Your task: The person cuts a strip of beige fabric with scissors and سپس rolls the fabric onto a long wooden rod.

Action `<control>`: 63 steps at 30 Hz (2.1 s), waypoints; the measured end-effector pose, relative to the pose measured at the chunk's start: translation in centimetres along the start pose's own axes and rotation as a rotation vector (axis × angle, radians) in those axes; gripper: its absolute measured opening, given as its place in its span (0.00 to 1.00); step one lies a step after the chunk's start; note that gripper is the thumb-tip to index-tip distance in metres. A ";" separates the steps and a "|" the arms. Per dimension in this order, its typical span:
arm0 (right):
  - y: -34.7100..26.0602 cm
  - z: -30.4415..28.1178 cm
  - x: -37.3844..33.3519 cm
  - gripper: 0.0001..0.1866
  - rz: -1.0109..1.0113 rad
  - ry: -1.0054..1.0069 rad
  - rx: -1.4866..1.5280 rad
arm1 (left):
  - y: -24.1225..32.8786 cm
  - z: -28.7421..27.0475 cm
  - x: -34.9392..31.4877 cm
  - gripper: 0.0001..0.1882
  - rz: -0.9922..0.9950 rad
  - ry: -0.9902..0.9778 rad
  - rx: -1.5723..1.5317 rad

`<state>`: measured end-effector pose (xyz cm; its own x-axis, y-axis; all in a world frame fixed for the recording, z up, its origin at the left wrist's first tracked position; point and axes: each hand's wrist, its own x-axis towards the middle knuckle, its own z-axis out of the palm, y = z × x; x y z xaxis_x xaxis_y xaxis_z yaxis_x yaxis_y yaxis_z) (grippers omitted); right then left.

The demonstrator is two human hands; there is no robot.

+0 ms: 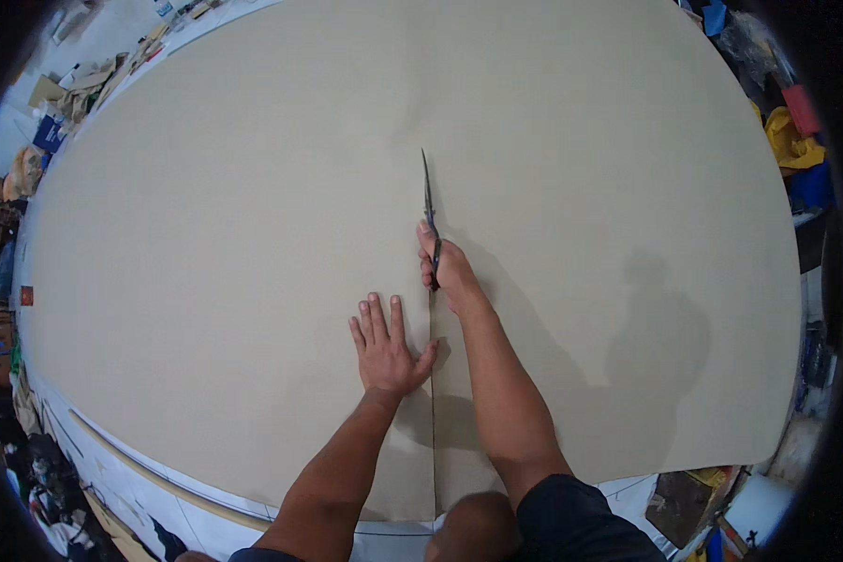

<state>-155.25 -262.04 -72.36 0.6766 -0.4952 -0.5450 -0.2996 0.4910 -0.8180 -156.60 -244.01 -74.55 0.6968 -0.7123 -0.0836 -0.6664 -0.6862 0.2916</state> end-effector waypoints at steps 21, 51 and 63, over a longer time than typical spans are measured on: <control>-1.7 -0.7 9.2 0.24 -0.040 0.001 -0.031 | -1.2 0.9 0.4 0.51 -0.038 -0.115 0.033; -13.9 1.5 29.7 0.37 -0.158 0.256 -0.355 | -1.0 -0.4 1.2 0.45 -0.054 -0.114 0.015; -13.4 2.7 28.9 0.34 -0.117 0.373 -0.425 | -6.4 -4.9 46.4 0.37 -0.096 0.212 0.117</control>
<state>-129.84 -281.02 -76.63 0.4615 -0.7859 -0.4115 -0.5333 0.1250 -0.8367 -118.71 -271.97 -75.58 0.7900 -0.6049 0.1000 -0.6123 -0.7702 0.1784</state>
